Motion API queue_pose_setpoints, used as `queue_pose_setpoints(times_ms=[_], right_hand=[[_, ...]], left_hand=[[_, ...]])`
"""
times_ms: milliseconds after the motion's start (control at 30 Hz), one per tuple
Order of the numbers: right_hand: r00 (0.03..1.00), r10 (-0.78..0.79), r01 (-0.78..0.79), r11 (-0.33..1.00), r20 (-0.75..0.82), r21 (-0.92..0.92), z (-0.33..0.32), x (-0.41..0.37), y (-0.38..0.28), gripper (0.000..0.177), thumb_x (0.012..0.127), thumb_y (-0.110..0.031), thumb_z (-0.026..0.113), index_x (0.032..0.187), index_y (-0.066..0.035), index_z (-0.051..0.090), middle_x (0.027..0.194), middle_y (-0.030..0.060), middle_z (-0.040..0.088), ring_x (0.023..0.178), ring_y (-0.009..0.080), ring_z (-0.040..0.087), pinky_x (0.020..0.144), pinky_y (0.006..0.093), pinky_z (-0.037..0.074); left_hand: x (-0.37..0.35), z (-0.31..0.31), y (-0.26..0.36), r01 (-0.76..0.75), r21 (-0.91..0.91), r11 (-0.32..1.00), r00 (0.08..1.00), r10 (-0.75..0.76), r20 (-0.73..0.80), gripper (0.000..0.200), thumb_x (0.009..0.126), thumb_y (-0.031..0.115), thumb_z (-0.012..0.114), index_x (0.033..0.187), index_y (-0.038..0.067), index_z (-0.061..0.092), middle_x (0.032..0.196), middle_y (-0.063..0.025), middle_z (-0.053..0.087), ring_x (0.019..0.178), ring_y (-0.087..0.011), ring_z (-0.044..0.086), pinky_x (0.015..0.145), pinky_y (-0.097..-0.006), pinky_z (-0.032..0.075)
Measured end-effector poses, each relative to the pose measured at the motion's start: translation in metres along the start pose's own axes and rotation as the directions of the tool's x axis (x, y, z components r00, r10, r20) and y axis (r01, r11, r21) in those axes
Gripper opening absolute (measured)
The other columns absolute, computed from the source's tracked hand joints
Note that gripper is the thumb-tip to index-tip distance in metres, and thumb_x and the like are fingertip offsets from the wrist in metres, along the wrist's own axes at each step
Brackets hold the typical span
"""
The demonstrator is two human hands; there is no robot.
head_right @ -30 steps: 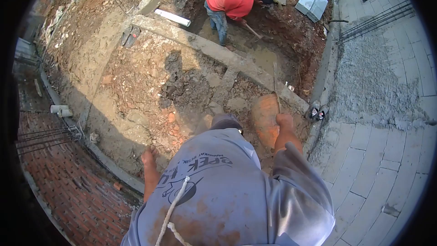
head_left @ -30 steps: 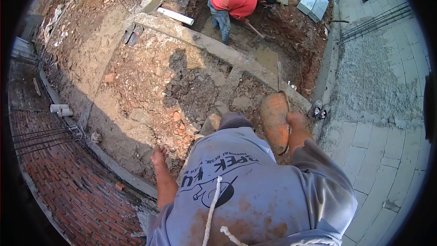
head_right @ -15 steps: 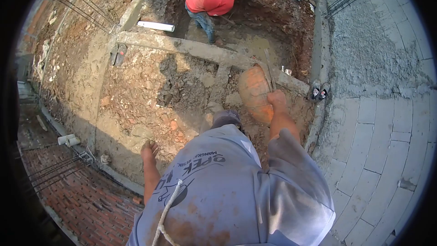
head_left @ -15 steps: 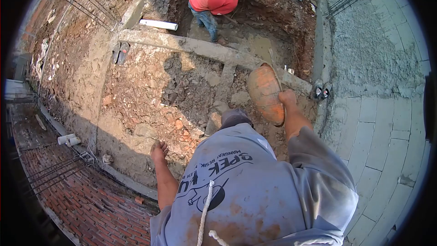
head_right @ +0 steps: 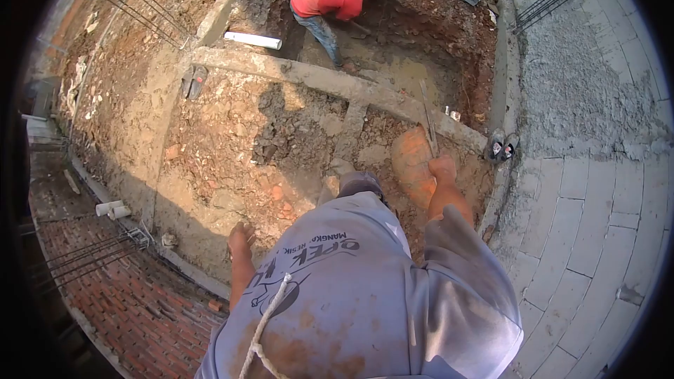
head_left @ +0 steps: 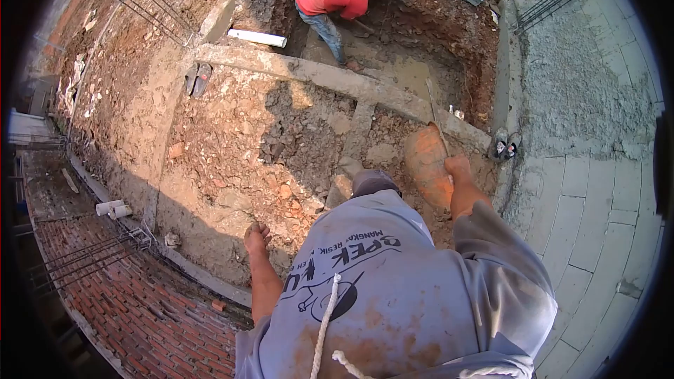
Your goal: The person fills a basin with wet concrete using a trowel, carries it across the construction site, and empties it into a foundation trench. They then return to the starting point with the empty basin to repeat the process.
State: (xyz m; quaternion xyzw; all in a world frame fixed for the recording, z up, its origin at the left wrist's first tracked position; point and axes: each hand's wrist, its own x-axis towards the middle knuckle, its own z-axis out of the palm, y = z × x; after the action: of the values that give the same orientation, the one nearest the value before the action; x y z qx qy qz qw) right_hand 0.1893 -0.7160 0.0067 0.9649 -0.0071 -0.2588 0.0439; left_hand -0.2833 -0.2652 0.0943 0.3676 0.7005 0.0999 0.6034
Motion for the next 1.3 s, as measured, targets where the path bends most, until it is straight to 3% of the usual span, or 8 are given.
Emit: queue_pose_setpoints(times_ms=[133, 233, 333, 533, 733, 933, 1133, 1300], right_hand=[[0.982, 0.182, -0.188, 0.970, 0.049, 0.158, -0.044, -0.049, -0.024, 0.037, 0.079, -0.020, 0.040, 0.099, 0.003, 0.060, 0.114, 0.0202, 0.053, 0.107, 0.0301, 0.052, 0.090, 0.0367, 0.042], [0.991, 0.087, -0.089, 0.996, 0.101, 0.017, -0.036, -0.041, -0.013, 0.038, 0.078, -0.020, 0.041, 0.100, 0.004, 0.060, 0.110, 0.0211, 0.055, 0.105, 0.0309, 0.053, 0.089, 0.0374, 0.042], [0.961, 0.251, -0.271, 0.942, 0.120, 0.200, -0.063, -0.064, -0.027, 0.041, 0.075, -0.020, 0.046, 0.110, 0.001, 0.054, 0.115, 0.0197, 0.053, 0.108, 0.0310, 0.051, 0.089, 0.0382, 0.043], [0.971, 0.222, -0.238, 0.933, 0.090, 0.268, -0.082, -0.082, -0.041, 0.039, 0.075, -0.021, 0.043, 0.099, 0.006, 0.059, 0.109, 0.0234, 0.055, 0.104, 0.0327, 0.053, 0.089, 0.0377, 0.042], [0.970, 0.185, -0.225, 0.926, 0.154, 0.302, -0.118, -0.106, -0.069, 0.039, 0.074, -0.021, 0.043, 0.099, 0.006, 0.058, 0.108, 0.0245, 0.055, 0.103, 0.0340, 0.053, 0.089, 0.0384, 0.042], [0.987, 0.144, -0.157, 0.950, 0.068, 0.268, -0.087, -0.073, -0.056, 0.036, 0.073, -0.019, 0.044, 0.097, 0.003, 0.060, 0.102, 0.0241, 0.058, 0.097, 0.0326, 0.057, 0.083, 0.0393, 0.046], [0.980, 0.185, -0.195, 0.956, 0.068, 0.219, -0.079, -0.062, -0.048, 0.040, 0.073, -0.020, 0.044, 0.104, 0.001, 0.057, 0.111, 0.0203, 0.055, 0.104, 0.0344, 0.053, 0.087, 0.0398, 0.043], [0.987, 0.111, -0.127, 0.981, 0.115, 0.145, -0.062, -0.043, -0.034, 0.042, 0.074, -0.021, 0.043, 0.108, 0.001, 0.056, 0.114, 0.0196, 0.054, 0.106, 0.0325, 0.052, 0.089, 0.0388, 0.042]], left_hand=[[0.008, 0.007, 0.004, -0.009, 0.007, 1.000, 1.000, 0.009, 0.024, 0.037, 0.088, 0.028, 0.048, 0.114, 0.002, 0.045, 0.098, -0.0103, 0.058, 0.082, -0.0194, 0.058, 0.065, -0.0329, 0.049], [0.006, 0.012, 0.008, -0.015, 0.032, 0.999, 0.998, 0.013, 0.053, 0.043, 0.087, 0.029, 0.048, 0.119, 0.000, 0.041, 0.104, -0.0142, 0.056, 0.087, -0.0225, 0.057, 0.069, -0.0342, 0.049], [0.007, 0.014, 0.009, -0.019, 0.043, 0.999, 0.998, 0.017, 0.063, 0.044, 0.087, 0.029, 0.048, 0.120, 0.000, 0.040, 0.105, -0.0147, 0.055, 0.088, -0.0231, 0.057, 0.071, -0.0347, 0.050], [0.008, 0.017, 0.009, -0.012, 0.047, 0.999, 0.998, 0.009, 0.066, 0.045, 0.088, 0.030, 0.047, 0.120, -0.001, 0.040, 0.107, -0.0154, 0.055, 0.090, -0.0239, 0.057, 0.073, -0.0361, 0.049], [0.004, 0.018, 0.010, -0.001, 0.054, 0.999, 0.997, -0.004, 0.083, 0.045, 0.088, 0.030, 0.045, 0.121, -0.001, 0.041, 0.109, -0.0149, 0.054, 0.093, -0.0244, 0.056, 0.075, -0.0365, 0.048], [0.010, 0.013, -0.002, 0.019, 0.052, 0.998, 0.996, -0.023, 0.087, 0.046, 0.089, 0.030, 0.044, 0.124, 0.000, 0.038, 0.113, -0.0153, 0.053, 0.095, -0.0255, 0.057, 0.075, -0.0381, 0.046], [0.012, 0.013, -0.007, 0.024, 0.057, 0.998, 0.996, -0.029, 0.089, 0.048, 0.089, 0.030, 0.043, 0.125, 0.000, 0.036, 0.112, -0.0156, 0.053, 0.095, -0.0259, 0.057, 0.074, -0.0384, 0.046], [0.006, 0.019, 0.004, 0.011, 0.081, 0.997, 0.996, -0.019, 0.091, 0.046, 0.089, 0.030, 0.044, 0.123, 0.000, 0.038, 0.109, -0.0142, 0.054, 0.092, -0.0239, 0.057, 0.072, -0.0370, 0.047]])
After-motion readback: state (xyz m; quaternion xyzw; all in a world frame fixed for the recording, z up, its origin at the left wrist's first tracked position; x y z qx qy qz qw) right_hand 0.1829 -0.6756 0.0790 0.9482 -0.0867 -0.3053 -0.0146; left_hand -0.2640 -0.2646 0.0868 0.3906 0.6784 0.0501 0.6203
